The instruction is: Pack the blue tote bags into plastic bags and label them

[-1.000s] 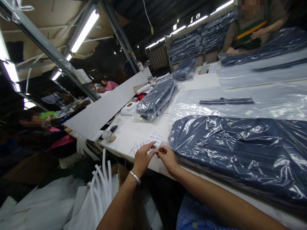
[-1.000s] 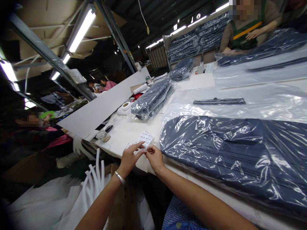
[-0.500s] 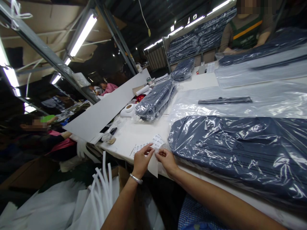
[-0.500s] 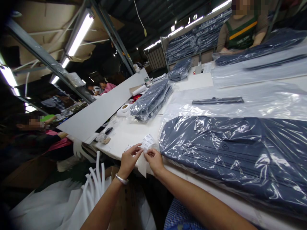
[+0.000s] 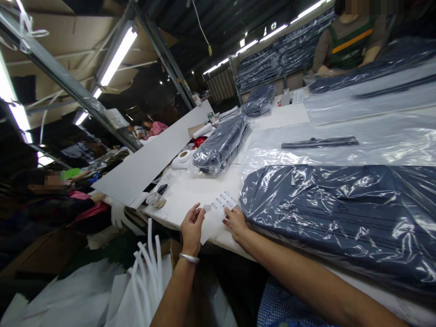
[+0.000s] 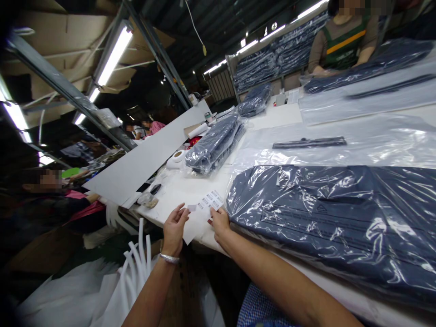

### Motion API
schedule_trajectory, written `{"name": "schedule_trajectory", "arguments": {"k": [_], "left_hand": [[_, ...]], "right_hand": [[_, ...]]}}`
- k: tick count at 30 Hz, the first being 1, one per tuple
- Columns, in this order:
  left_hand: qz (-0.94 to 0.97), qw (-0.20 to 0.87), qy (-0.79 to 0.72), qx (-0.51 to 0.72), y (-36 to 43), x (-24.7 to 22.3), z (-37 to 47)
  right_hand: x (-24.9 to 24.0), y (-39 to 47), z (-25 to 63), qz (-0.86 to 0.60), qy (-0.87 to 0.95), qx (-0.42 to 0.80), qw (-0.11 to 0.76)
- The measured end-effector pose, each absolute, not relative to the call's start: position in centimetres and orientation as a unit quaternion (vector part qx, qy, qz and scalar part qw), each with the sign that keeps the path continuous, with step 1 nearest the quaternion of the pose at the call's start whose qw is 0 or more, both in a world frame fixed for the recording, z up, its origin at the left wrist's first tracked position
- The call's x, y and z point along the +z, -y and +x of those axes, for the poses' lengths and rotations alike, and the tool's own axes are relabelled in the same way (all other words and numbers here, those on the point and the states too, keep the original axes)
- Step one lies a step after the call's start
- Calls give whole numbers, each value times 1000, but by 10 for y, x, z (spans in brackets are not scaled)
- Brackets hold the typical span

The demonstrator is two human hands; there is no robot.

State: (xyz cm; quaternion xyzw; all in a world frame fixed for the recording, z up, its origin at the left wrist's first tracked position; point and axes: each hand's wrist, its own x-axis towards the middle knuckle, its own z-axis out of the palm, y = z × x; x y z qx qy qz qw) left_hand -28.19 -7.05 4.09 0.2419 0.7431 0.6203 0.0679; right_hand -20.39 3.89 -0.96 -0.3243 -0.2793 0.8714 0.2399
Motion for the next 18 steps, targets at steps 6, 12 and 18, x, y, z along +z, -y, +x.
{"name": "schedule_trajectory", "arguments": {"k": [6,12,18], "left_hand": [[223,-16,-733,642,73,56,-264],[403,-163,-772,464,59,55,-200],[611,-261,-652,365,29,43,-147]], "right_hand": [[-5,-29,-166,-282,294,903,134],[27,-24,-83,-176,398,868,239],[47,-46,-27,-204,389,829,347]]}}
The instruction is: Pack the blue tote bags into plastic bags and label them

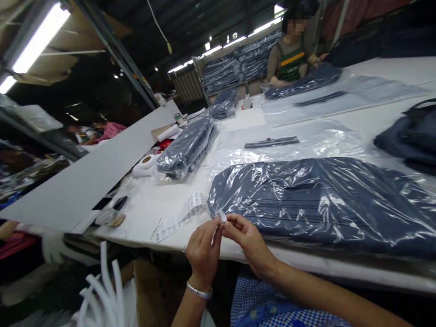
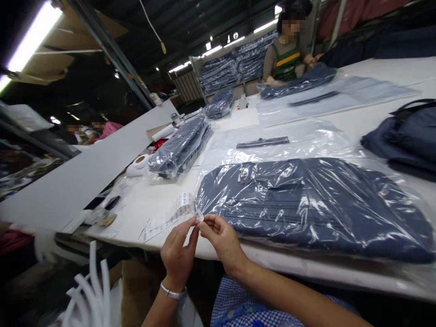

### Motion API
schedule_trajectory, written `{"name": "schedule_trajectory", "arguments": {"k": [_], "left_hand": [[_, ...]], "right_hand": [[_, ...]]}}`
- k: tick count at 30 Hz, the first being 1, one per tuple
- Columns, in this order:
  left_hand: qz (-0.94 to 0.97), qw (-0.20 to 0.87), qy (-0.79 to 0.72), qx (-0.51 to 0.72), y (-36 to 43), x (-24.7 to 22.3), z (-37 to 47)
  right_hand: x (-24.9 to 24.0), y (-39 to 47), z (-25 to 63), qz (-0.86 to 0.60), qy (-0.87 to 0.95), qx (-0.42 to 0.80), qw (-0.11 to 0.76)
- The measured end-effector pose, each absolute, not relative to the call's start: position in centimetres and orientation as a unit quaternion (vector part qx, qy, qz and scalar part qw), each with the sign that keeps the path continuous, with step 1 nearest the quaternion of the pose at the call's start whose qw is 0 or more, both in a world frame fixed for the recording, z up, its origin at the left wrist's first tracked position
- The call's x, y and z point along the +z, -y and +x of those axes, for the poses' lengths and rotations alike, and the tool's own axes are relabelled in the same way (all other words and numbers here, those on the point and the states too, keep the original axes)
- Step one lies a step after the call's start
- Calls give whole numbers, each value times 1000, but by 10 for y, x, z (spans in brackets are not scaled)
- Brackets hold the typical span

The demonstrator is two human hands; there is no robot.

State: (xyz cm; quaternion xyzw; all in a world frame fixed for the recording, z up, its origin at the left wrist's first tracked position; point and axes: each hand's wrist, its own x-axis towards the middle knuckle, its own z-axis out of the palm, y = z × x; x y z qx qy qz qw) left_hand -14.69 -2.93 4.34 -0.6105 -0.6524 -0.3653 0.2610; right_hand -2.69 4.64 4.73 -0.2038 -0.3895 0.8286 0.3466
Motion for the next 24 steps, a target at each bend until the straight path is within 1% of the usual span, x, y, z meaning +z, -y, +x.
{"name": "schedule_trajectory", "arguments": {"k": [6,10,13,18,20,22,24], "left_hand": [[-705,228,568,-358,4,47,-109],[-711,145,561,-398,-14,58,-87],[-676,52,599,-425,-30,65,-73],[-590,-229,625,-457,-58,62,-59],[-553,-308,615,-470,-69,59,-55],[-532,-345,608,-478,-82,56,-51],[-544,-327,611,-473,-95,56,-49]], "right_hand": [[43,-65,19,-253,371,791,416],[40,-82,51,-286,396,771,407],[41,-94,75,-298,456,744,388],[52,-110,109,-324,538,692,356],[57,-120,119,-351,563,658,355],[60,-133,125,-369,588,625,357],[61,-150,128,-376,620,588,358]]}}
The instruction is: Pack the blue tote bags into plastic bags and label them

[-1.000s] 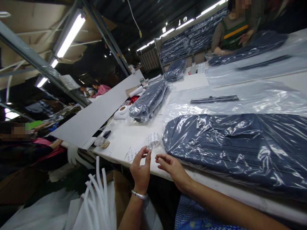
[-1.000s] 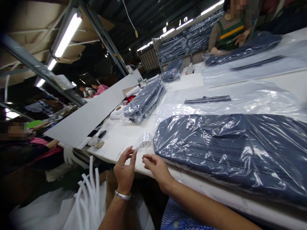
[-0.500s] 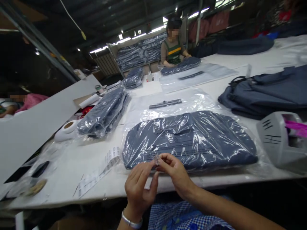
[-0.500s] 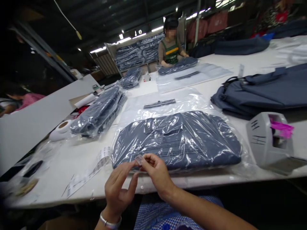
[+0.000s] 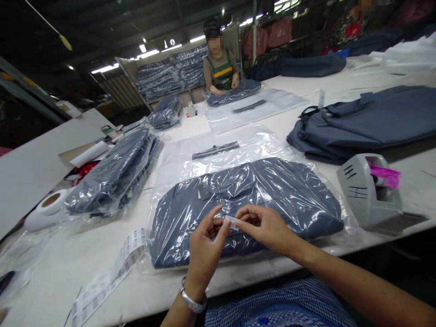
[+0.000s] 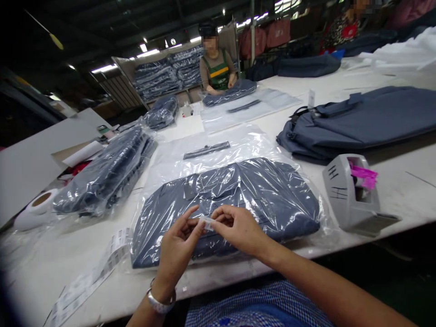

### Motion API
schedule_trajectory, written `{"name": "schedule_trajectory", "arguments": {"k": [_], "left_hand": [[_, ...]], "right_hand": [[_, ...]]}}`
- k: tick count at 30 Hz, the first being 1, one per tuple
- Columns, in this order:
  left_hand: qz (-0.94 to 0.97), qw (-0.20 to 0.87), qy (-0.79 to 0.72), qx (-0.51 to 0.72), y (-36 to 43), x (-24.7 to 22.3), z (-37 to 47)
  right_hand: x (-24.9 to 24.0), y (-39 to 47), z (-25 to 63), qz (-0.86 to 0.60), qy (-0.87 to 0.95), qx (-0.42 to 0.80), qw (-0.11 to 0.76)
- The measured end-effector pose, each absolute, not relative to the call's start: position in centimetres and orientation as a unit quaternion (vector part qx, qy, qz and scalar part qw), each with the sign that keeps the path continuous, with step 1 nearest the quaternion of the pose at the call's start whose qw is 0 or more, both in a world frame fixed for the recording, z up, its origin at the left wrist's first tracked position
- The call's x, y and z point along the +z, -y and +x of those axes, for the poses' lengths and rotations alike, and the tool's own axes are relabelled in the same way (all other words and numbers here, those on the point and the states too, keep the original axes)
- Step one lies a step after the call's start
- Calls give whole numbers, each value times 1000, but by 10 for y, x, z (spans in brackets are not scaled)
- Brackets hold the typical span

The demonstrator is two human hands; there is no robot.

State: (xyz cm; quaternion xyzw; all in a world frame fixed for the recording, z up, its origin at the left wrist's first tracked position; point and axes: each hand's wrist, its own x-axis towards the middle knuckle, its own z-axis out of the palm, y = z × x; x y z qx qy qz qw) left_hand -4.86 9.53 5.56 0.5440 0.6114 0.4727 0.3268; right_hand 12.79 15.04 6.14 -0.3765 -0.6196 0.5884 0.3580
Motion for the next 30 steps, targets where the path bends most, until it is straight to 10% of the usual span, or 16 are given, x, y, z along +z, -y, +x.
{"name": "schedule_trajectory", "arguments": {"k": [6,30], "left_hand": [[627,118,-669,381,-128,61,-57],[733,78,-638,225,-173,40,-71]], "right_hand": [[56,-217,122,-405,714,472,322],[45,-259,99,-434,855,254,125]]}}
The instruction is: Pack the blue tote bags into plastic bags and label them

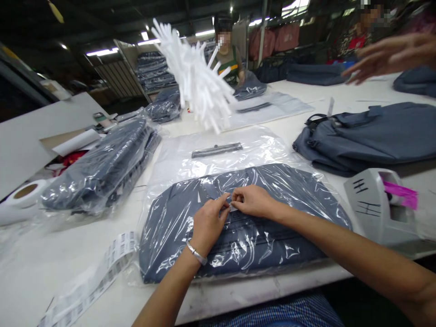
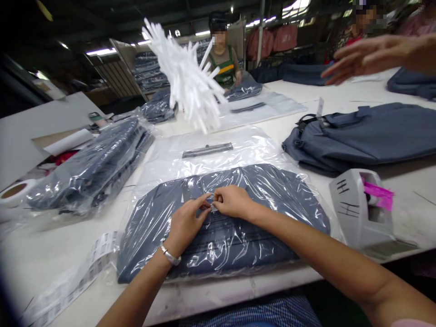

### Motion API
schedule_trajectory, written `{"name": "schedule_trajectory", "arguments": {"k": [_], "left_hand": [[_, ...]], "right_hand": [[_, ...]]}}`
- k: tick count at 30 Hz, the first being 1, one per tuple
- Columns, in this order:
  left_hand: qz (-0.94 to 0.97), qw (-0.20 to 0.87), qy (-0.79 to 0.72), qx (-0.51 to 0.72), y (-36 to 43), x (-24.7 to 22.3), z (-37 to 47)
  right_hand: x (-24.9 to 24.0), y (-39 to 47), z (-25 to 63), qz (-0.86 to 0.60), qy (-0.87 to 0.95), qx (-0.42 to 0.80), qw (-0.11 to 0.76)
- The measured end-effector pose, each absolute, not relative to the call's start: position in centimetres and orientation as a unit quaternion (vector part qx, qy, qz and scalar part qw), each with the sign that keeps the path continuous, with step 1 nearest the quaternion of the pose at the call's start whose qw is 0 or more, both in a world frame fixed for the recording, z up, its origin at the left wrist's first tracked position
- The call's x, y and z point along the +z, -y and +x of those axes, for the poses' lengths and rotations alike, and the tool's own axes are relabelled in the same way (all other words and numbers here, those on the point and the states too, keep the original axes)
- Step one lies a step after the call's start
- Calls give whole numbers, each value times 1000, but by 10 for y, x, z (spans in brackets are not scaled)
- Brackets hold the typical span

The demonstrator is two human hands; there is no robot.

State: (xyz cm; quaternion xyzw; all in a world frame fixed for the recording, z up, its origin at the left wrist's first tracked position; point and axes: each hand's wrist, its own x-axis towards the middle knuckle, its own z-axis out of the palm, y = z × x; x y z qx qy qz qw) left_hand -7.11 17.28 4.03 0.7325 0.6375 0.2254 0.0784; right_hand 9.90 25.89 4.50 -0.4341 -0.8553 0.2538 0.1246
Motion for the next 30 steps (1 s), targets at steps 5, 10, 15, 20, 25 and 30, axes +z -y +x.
{"name": "schedule_trajectory", "arguments": {"k": [5,10,15,20,25,30], "left_hand": [[732,75,-651,188,-176,34,-71],[729,60,-663,159,-176,29,-69],[722,56,-673,149,-176,24,-69],[742,52,-648,166,-175,23,-73],[831,44,-532,152,-171,22,-62],[845,91,-520,89,-169,32,-65]], "right_hand": [[44,-256,98,-434,870,215,93],[44,-248,93,-435,890,127,44],[42,-236,86,-448,891,74,15],[46,-232,106,-507,861,35,29],[62,-188,152,-478,840,205,153],[28,-107,179,-434,628,637,105]]}}
